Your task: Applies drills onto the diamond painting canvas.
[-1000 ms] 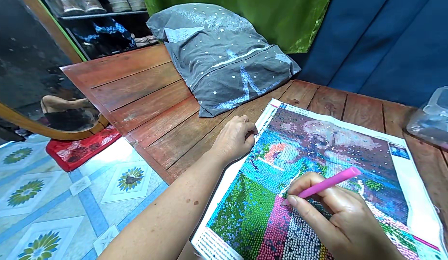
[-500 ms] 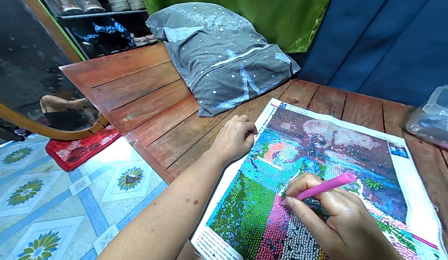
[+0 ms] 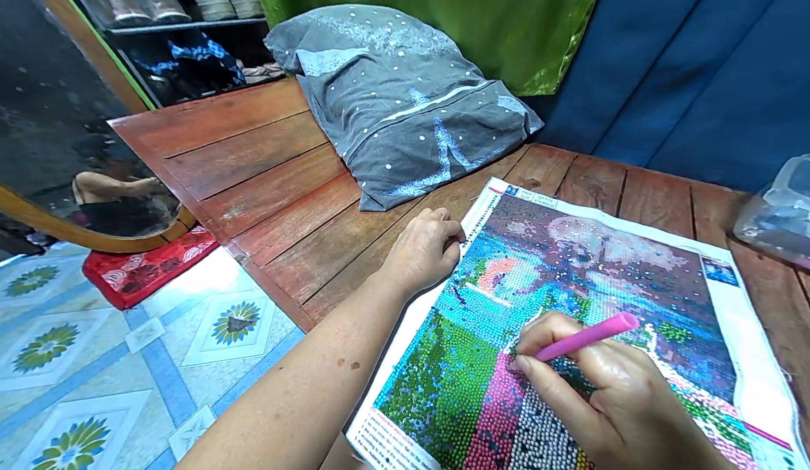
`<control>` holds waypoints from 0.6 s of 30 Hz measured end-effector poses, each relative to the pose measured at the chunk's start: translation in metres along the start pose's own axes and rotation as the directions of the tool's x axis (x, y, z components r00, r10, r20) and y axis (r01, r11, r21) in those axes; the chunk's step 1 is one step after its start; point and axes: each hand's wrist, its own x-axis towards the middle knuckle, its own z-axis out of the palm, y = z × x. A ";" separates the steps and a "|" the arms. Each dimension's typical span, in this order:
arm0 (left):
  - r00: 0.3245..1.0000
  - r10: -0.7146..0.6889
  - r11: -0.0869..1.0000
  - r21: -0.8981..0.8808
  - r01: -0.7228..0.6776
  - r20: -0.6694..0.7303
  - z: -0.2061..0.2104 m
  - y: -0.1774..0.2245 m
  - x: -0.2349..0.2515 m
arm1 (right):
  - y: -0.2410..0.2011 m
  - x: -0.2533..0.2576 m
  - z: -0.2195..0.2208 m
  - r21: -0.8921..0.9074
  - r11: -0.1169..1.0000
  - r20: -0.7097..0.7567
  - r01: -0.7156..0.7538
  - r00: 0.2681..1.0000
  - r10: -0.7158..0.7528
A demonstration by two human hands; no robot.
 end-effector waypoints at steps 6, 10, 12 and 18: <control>1.000 -0.013 1.000 -0.006 0.014 0.018 -0.001 0.000 0.001 | 0.002 0.000 0.000 -0.002 1.000 -0.001 -0.006 1.000 0.006; 1.000 -0.002 1.000 -0.004 0.002 0.013 0.000 -0.001 0.001 | 0.002 0.001 -0.001 -0.011 1.000 0.003 -0.006 1.000 0.006; 1.000 0.007 1.000 -0.002 -0.007 0.010 0.000 -0.001 0.001 | 0.002 0.001 -0.001 -0.015 1.000 0.008 -0.008 1.000 0.008; 1.000 -0.007 1.000 0.000 0.007 0.015 0.000 0.000 0.001 | 0.003 0.001 -0.002 -0.005 1.000 0.015 -0.018 1.000 0.018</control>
